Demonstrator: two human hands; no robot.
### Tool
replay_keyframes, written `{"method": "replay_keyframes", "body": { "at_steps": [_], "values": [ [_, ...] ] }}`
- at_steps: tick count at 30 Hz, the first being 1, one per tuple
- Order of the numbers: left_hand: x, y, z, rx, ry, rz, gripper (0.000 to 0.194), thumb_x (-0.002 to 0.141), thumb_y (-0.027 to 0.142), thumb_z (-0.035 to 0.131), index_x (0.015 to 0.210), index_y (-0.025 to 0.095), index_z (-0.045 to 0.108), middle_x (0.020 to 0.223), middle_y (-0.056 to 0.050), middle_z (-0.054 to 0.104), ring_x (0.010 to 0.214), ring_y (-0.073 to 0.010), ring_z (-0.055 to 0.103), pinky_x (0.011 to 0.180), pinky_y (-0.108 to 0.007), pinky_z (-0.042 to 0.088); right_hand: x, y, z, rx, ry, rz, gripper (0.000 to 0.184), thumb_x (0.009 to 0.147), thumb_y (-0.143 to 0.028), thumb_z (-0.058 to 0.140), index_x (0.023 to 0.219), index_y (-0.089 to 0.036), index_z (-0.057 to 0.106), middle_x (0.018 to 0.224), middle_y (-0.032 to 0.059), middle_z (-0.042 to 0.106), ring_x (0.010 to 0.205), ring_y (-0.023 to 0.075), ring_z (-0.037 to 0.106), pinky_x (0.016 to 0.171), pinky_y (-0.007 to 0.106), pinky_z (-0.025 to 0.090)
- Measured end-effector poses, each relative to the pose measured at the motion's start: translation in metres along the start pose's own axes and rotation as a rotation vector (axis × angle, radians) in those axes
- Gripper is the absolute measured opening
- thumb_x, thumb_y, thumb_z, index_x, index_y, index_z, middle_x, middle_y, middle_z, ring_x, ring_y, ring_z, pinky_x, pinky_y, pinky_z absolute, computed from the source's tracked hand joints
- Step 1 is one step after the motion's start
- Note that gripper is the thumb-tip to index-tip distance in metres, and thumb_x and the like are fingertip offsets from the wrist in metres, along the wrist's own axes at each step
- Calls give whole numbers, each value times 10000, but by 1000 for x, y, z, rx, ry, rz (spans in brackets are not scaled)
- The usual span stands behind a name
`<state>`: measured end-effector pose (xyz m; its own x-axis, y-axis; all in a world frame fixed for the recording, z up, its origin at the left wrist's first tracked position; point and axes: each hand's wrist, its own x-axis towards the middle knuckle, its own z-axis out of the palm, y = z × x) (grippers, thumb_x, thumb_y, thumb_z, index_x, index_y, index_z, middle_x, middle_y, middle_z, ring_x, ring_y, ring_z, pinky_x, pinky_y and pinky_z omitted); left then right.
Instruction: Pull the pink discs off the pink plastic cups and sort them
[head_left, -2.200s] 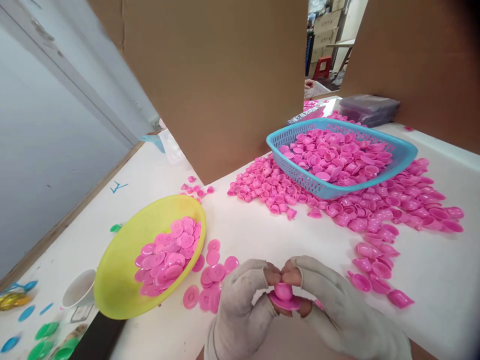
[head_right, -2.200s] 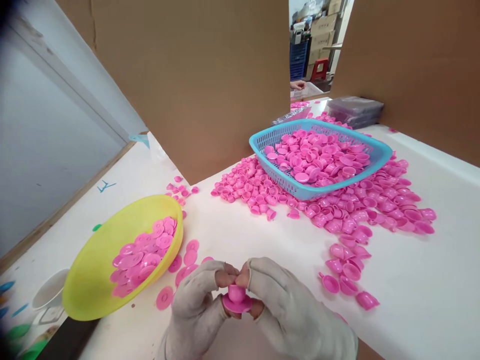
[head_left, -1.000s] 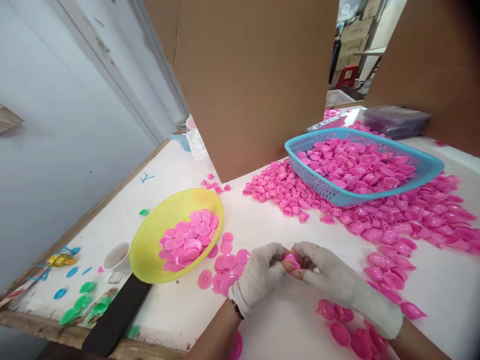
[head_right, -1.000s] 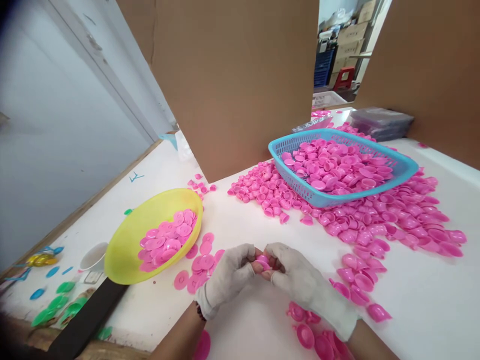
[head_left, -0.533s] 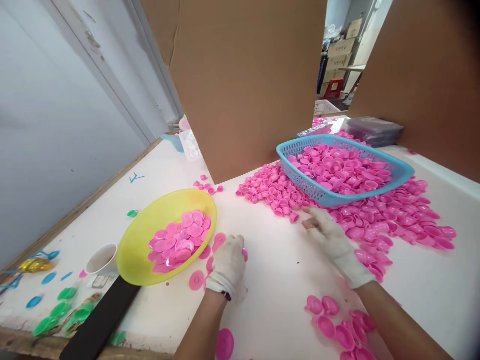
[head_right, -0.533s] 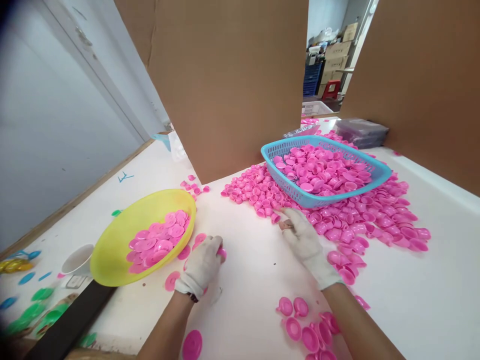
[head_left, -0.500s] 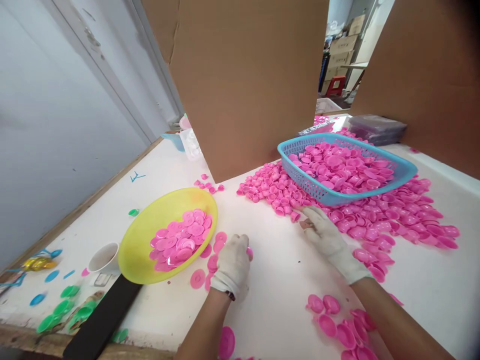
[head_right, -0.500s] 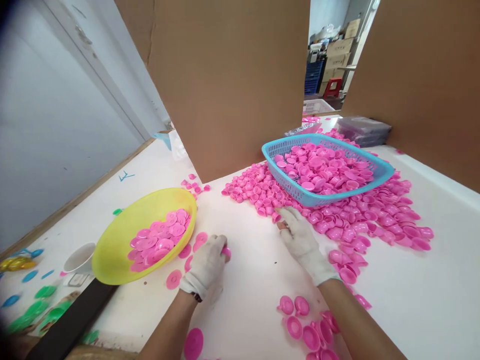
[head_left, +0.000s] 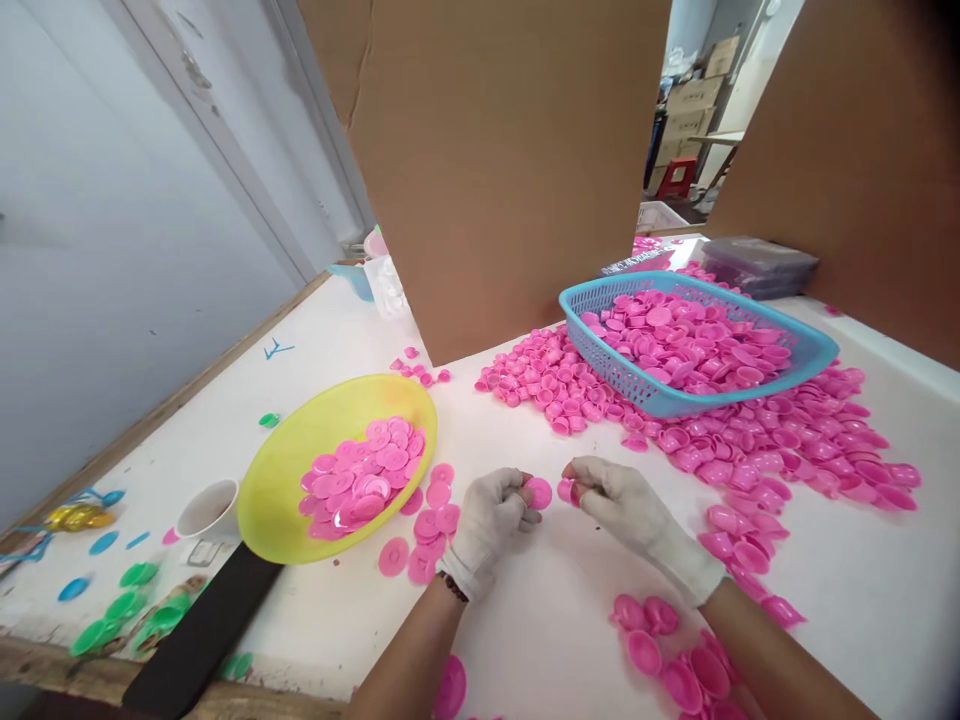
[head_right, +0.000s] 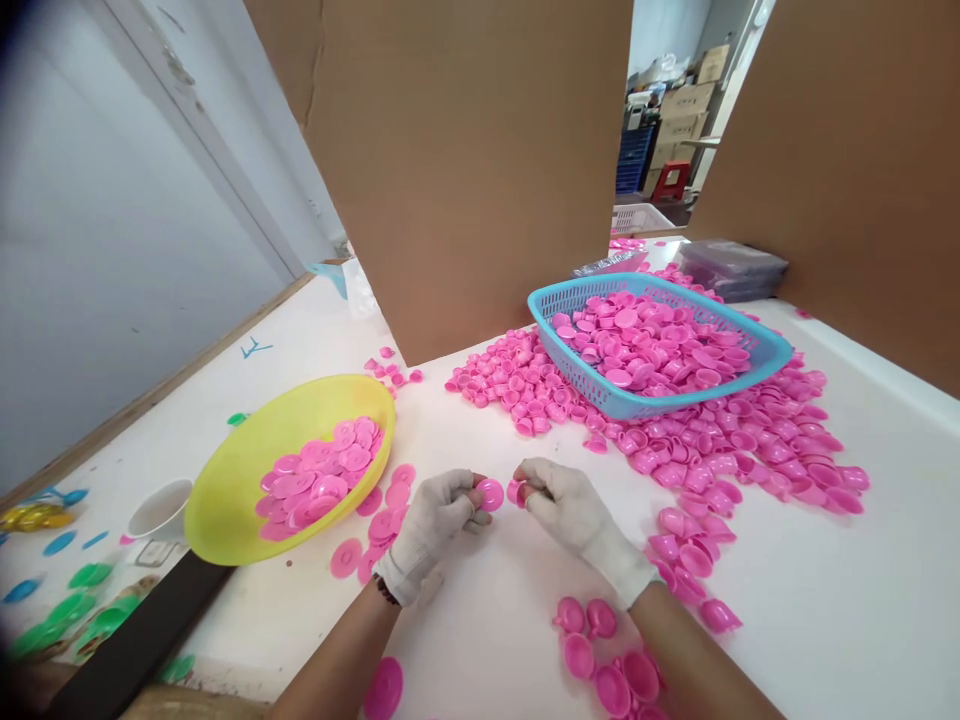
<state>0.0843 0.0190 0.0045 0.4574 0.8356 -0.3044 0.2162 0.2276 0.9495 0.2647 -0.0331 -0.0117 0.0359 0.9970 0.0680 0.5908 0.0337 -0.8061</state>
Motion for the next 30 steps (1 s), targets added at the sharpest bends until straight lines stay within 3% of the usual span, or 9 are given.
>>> {"method": "replay_keyframes", "body": {
  "at_steps": [3,6,10,12,14,18,22,26,30],
  "values": [
    [-3,4,2,-66,-51,25,197,784,268,559,893,116,619,706,-39,638,644,-140,637,628,-270,528,-8,-14,7,81,-6,39,211,777,-171,433,962,-200,531,552,-81,451,518,110,432,547,246,374],
    [-6,6,0,-97,-63,75,181,770,291,580,832,123,608,676,-24,614,603,-126,603,595,-256,497,-10,-12,8,195,-3,56,298,750,-143,425,1025,-194,530,603,-63,491,578,117,482,589,255,406],
    [-8,5,0,-218,-147,89,187,786,286,569,901,139,572,754,-16,600,571,-84,551,558,-223,446,-10,-11,7,427,-19,104,209,712,-106,422,875,-176,531,626,-43,517,579,103,485,546,227,394],
    [-7,1,3,-269,-187,46,234,793,285,563,980,149,532,715,2,583,543,-80,533,537,-218,437,-10,-17,9,497,-89,77,87,760,-143,444,809,-183,504,609,-43,534,568,101,490,545,226,392],
    [-5,-5,8,-268,-155,27,211,789,266,554,960,152,506,641,24,552,511,-84,517,500,-210,417,-11,-24,14,511,-126,15,49,822,-196,441,796,-195,482,634,-33,577,605,112,539,590,241,420],
    [-2,-10,14,-255,-88,81,124,768,236,562,839,138,535,634,7,560,526,-98,530,514,-224,445,-15,-27,22,198,10,-77,84,840,-194,439,795,-210,507,692,-20,610,640,128,566,610,249,422],
    [-6,-6,11,-354,-237,140,282,837,373,548,905,105,603,809,-70,625,702,-148,603,726,-332,518,-19,-20,22,-126,222,-146,98,843,-205,456,769,-211,520,661,-17,579,594,135,536,548,245,382],
    [-12,-1,11,-350,-328,229,327,856,397,555,1005,114,620,912,-88,633,815,-169,602,830,-351,494,-23,-18,18,-254,364,-281,104,833,-179,479,738,-205,512,636,-15,558,584,133,533,550,239,387],
    [-13,-2,12,-374,-331,258,290,886,369,519,992,119,620,928,-84,628,868,-181,605,874,-370,487,-27,-20,11,-252,362,-360,151,856,-208,492,706,-202,485,603,-25,525,545,115,504,529,223,386]
  ]
}}
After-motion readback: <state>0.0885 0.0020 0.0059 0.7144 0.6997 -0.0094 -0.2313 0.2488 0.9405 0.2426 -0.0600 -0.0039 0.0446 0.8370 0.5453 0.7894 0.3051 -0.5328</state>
